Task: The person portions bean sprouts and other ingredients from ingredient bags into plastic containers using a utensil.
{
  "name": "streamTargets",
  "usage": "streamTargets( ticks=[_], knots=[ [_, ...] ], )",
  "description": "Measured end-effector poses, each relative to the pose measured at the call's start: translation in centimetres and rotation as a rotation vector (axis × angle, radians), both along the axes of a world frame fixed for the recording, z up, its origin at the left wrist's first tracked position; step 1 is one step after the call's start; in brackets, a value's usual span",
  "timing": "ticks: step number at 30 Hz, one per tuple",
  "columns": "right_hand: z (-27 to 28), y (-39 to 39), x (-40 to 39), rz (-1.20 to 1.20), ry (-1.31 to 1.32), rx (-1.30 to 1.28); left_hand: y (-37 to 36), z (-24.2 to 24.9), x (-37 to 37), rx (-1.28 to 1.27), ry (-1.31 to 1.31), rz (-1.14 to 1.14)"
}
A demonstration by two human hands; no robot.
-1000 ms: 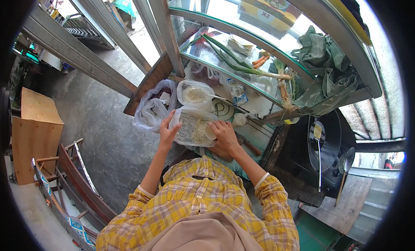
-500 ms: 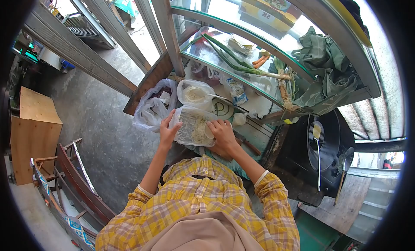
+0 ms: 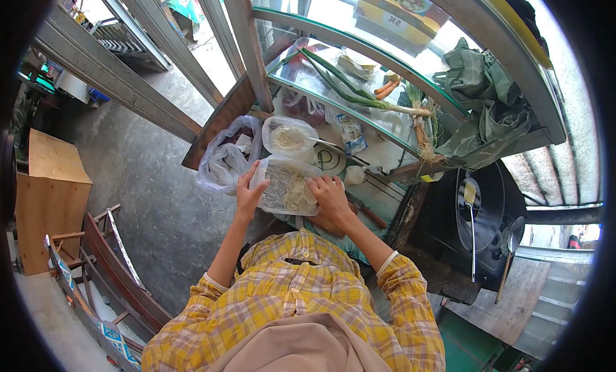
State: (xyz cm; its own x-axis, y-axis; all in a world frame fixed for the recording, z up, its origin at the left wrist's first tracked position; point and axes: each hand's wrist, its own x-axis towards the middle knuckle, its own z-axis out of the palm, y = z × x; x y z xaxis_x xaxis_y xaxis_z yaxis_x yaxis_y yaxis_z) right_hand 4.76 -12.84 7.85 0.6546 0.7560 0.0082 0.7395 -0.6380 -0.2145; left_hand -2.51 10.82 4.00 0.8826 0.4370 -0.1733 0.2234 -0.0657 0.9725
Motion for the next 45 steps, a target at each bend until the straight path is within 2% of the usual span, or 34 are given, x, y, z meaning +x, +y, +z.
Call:
streamTargets(
  ticks=[5, 8, 11, 14, 17, 20, 23, 26, 29, 32, 35, 38, 40, 42, 45],
  knots=[
    [0.3, 0.1, 0.0, -0.017, -0.008, 0.006, 0.1, -0.3, 0.0, 0.002, -0.011, -0.001],
    [0.9, -0.3, 0.1, -0.086, 0.084, 0.084, 0.1, -0.2, -0.1, -0.018, 0.002, 0.0],
    [0.9, -1.5, 0.4, -0.214, 0.177, 0.302, 0.1, -0.1, -0.1, -0.012, 0.007, 0.002],
    [1.0, -2.8, 1.2, -0.482, 0.222, 0.706, 0.0, 0.3, -0.2, -0.02, 0.022, 0.008],
    [-0.2, -5.2, 3.7, -0.749, 0.033, 0.908, 0.1, 0.4, -0.2, -0.01, 0.02, -0.012],
    [-3.0, -8.0, 8.0, -0.849, -0.365, 0.867, 0.1, 0.4, 0.0, -0.022, 0.007, -0.037],
    [-6.1, -10.4, 10.9, -0.994, -0.292, 0.763, 0.1, 0.0, 0.2, -0.025, 0.0, -0.054],
    [-8.6, -11.5, 12.0, -0.976, -0.293, 0.71, -0.1, 0.6, 0.3, 0.049, -0.007, -0.08],
    [-8.9, -11.8, 12.2, -0.999, -0.13, 0.807, -0.4, 0.9, 0.2, 0.037, 0.02, -0.083],
    [-9.3, -11.6, 11.2, -0.96, -0.281, 0.718, -0.6, 1.1, 0.1, 0.029, 0.017, -0.097],
    [-4.5, -9.3, 7.2, -0.928, -0.283, 0.676, -0.7, 0.9, 0.4, 0.009, 0.009, -0.113],
    [-4.2, -9.9, 2.6, -0.634, -0.14, 0.51, -1.0, 0.8, 0.7, 0.004, -0.009, -0.133],
    [-4.8, -9.9, -1.6, -0.54, 0.16, 0.364, -1.3, 0.9, 1.0, 0.03, -0.009, -0.15],
    [-0.9, -8.1, -4.5, -0.698, 0.862, 0.358, -1.5, 0.8, 1.2, 0.043, -0.013, -0.158],
    [-0.5, -6.4, -7.0, -0.568, 0.576, 0.384, -2.2, 0.9, 1.4, 0.064, -0.018, -0.171]
  ],
)
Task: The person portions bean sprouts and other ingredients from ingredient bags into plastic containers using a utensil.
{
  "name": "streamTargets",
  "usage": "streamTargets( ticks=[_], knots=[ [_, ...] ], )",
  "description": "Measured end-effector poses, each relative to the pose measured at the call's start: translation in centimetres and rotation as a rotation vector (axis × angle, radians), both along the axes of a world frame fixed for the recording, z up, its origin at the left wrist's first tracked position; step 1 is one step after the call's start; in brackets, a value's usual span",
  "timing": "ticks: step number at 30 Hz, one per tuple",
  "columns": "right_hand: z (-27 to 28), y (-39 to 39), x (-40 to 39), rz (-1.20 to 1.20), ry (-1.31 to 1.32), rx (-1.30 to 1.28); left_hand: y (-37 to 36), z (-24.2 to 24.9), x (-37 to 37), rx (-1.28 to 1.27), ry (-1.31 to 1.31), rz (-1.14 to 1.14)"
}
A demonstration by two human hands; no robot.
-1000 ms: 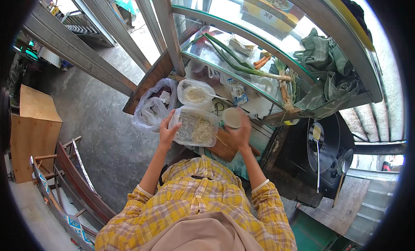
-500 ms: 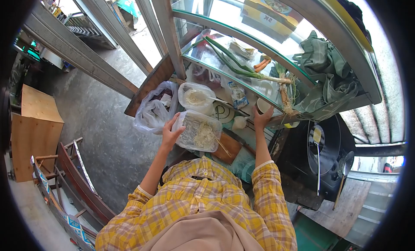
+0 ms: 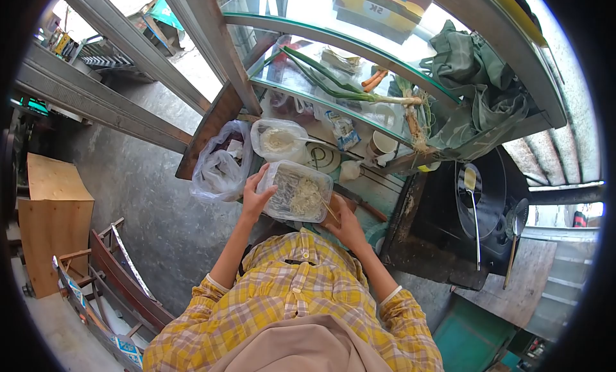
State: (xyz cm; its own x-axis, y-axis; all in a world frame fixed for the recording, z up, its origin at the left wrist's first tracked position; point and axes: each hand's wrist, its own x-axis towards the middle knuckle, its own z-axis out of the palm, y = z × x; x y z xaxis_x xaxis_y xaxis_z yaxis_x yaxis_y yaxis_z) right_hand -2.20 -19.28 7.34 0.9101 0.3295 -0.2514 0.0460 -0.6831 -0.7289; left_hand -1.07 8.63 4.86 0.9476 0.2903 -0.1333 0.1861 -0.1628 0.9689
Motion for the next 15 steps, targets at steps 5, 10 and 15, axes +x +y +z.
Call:
streamTargets(
  ticks=[5, 10, 15],
  knots=[
    [0.5, 2.4, 2.1, -0.006, -0.269, -0.286, -0.7, 0.6, 0.2, 0.095, -0.052, -0.036],
    [0.6, 2.3, 2.7, 0.092, -0.128, -0.417, -1.1, 1.1, 0.2, 0.17, -0.085, -0.045],
    [2.7, 1.4, 1.1, 0.097, -0.013, -0.455, -1.6, 2.1, 0.5, 0.196, -0.07, -0.053]
  ],
)
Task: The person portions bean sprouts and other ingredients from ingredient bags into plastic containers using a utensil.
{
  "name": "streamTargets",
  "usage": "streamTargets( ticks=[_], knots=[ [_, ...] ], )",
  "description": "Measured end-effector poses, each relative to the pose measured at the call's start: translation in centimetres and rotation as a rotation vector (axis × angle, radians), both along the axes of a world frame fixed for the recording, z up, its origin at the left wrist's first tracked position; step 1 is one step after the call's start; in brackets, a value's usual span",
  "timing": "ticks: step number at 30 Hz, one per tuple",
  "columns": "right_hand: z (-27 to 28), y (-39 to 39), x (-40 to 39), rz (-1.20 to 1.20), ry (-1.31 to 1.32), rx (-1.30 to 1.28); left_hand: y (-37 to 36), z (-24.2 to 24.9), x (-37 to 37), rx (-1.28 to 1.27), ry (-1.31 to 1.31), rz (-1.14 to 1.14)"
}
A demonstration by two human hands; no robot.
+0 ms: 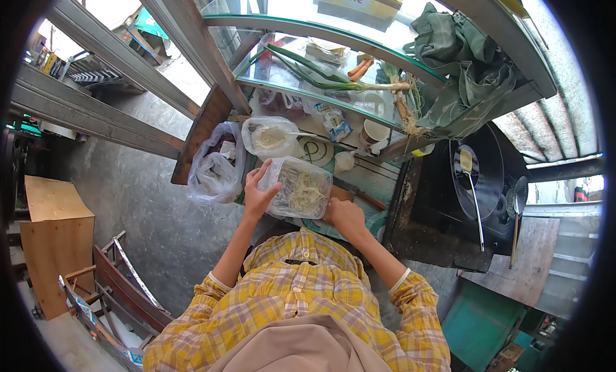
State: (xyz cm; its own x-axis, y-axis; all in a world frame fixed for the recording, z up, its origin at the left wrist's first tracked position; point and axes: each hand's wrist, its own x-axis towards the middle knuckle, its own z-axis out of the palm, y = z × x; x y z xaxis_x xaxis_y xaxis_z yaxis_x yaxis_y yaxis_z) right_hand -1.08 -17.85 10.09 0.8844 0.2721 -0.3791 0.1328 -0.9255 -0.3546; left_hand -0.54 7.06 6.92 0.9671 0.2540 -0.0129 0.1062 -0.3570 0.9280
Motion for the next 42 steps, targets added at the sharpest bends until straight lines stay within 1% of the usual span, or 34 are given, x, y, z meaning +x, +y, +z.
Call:
streamTargets(
  ticks=[3, 9, 12, 15, 18, 21, 24, 27, 29, 33, 36, 39, 42],
  knots=[
    [1.7, 0.1, -0.4, -0.042, 0.079, -0.034, -0.1, -0.1, 0.1, 0.003, -0.005, 0.006],
    [1.4, 1.5, -2.3, 0.087, 0.113, -0.165, -0.1, 0.4, 0.0, 0.02, 0.039, 0.001],
    [-0.1, 2.0, -2.8, 0.171, 0.027, -0.136, -0.1, 0.5, 0.3, 0.011, 0.04, -0.009],
    [-0.5, 1.5, -1.0, 0.15, 0.023, -0.161, -0.1, 0.5, 0.6, -0.003, 0.029, -0.046],
    [0.5, 0.9, 0.2, 0.106, 0.007, -0.139, 0.1, 0.4, 1.0, 0.003, 0.022, -0.06],
    [2.4, 1.0, -0.6, 0.085, 0.003, -0.125, -0.2, 0.6, 1.0, 0.002, 0.024, -0.053],
    [2.5, 1.3, -2.0, 0.128, 0.061, -0.145, -0.1, 0.4, 1.1, 0.0, 0.024, -0.056],
    [0.2, 1.7, -2.4, 0.187, 0.034, -0.154, -0.5, 0.9, 1.3, 0.008, 0.035, -0.076],
    [-0.4, 1.2, -1.6, 0.134, 0.032, -0.132, -0.5, 1.4, 1.4, 0.022, 0.051, -0.101],
    [0.9, 0.9, -0.1, 0.058, -0.046, -0.136, -0.4, 1.5, 1.3, 0.037, 0.066, -0.112],
    [-0.5, 0.7, -0.3, 0.047, -0.018, -0.133, -0.6, 1.2, 1.3, 0.033, 0.051, -0.101],
    [-1.9, 1.4, -2.2, 0.008, 0.074, -0.083, -0.8, 1.2, 1.1, 0.047, 0.023, -0.08],
    [-1.3, 0.1, -2.3, 0.014, 0.138, 0.047, -1.0, 1.0, 1.2, 0.054, 0.009, -0.078]
  ],
)
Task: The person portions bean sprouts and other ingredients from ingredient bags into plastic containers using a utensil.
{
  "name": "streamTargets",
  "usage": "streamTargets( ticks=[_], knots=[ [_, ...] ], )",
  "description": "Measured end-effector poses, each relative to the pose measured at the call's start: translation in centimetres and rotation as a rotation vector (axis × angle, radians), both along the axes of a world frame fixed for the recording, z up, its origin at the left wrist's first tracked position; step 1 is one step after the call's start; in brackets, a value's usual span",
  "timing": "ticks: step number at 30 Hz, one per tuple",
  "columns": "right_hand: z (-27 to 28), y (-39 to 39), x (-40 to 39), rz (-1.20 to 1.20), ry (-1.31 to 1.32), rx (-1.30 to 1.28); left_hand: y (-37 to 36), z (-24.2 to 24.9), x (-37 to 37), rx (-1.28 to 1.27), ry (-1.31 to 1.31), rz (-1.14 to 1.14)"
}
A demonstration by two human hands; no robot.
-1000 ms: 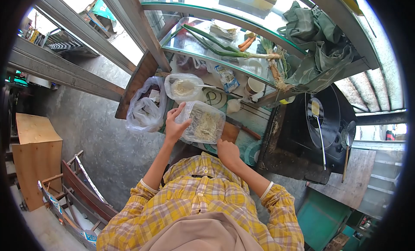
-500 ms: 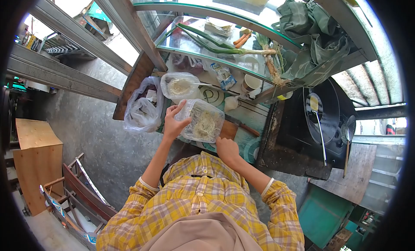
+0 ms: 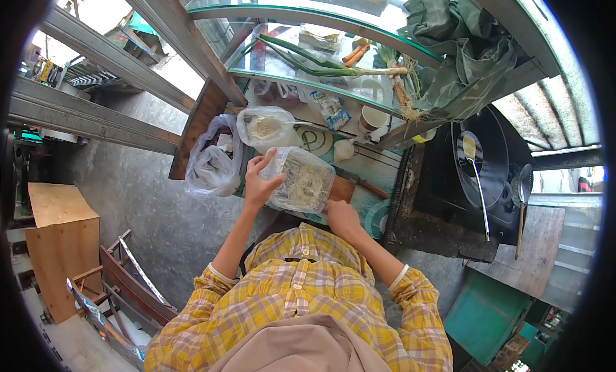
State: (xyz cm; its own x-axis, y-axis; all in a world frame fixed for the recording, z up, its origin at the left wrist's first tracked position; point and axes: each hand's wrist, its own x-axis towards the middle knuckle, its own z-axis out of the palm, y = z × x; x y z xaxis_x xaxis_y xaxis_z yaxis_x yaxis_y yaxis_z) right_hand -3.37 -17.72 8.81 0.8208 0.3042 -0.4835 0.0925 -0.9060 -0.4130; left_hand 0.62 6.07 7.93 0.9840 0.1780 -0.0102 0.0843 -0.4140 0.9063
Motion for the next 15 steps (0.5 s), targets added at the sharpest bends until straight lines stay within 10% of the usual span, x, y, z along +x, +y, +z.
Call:
streamTargets(
  ticks=[15],
  knots=[
    [1.5, 0.6, 1.8, 0.078, -0.184, -0.161, 0.0, 0.6, -0.2, 0.018, 0.043, -0.037]
  ],
)
